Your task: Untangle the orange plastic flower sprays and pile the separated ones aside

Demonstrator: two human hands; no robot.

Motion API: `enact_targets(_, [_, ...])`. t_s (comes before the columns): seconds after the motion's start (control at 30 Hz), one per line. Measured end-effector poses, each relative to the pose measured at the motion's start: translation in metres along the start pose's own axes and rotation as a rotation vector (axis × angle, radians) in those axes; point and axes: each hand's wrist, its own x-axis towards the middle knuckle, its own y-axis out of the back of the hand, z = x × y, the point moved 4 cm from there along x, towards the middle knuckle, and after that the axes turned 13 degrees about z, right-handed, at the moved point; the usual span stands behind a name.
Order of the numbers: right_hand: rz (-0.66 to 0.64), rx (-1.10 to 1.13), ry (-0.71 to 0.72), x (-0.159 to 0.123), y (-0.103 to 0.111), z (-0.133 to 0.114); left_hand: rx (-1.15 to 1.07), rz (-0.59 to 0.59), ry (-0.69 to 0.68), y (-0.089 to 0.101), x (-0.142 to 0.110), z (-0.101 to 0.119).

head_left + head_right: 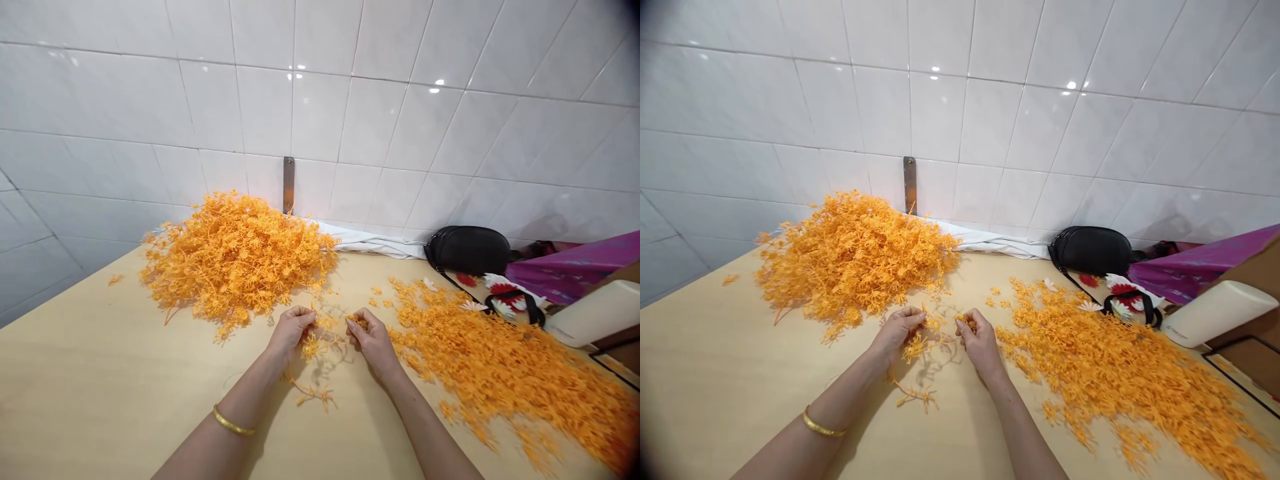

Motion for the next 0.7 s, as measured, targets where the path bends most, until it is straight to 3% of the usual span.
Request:
enact_targets(0.1, [-0.022,0.069,-0.061,0.001,-0.001,0.001,-0.04,-0.031,-0.007,0.0,0.002,-0.001])
enact_targets(0.23, [-0.114,0.018,0.008,-0.001,-0.002,-0.006,-0.009,-0.062,0.013,-0.003,-0.004,0.004])
enact_targets(0.37, [-0.191,0.115,0.022,-0.006,-0.001,-0.014,0.075,-0.063,0.016,-0.006,-0.01,0.012])
enact_targets(0.57, [-0.184,0.234,-0.106,-0.01,-0.002,-0.013,-0.123,-0.143,0.141,-0.007,-0.008,0.008])
enact_targets(0.7, [-0.127,0.261,-0.149,-0.008,-0.003,-0.01,-0.186,-0.188,0.151,-0.007,-0.006,0.005])
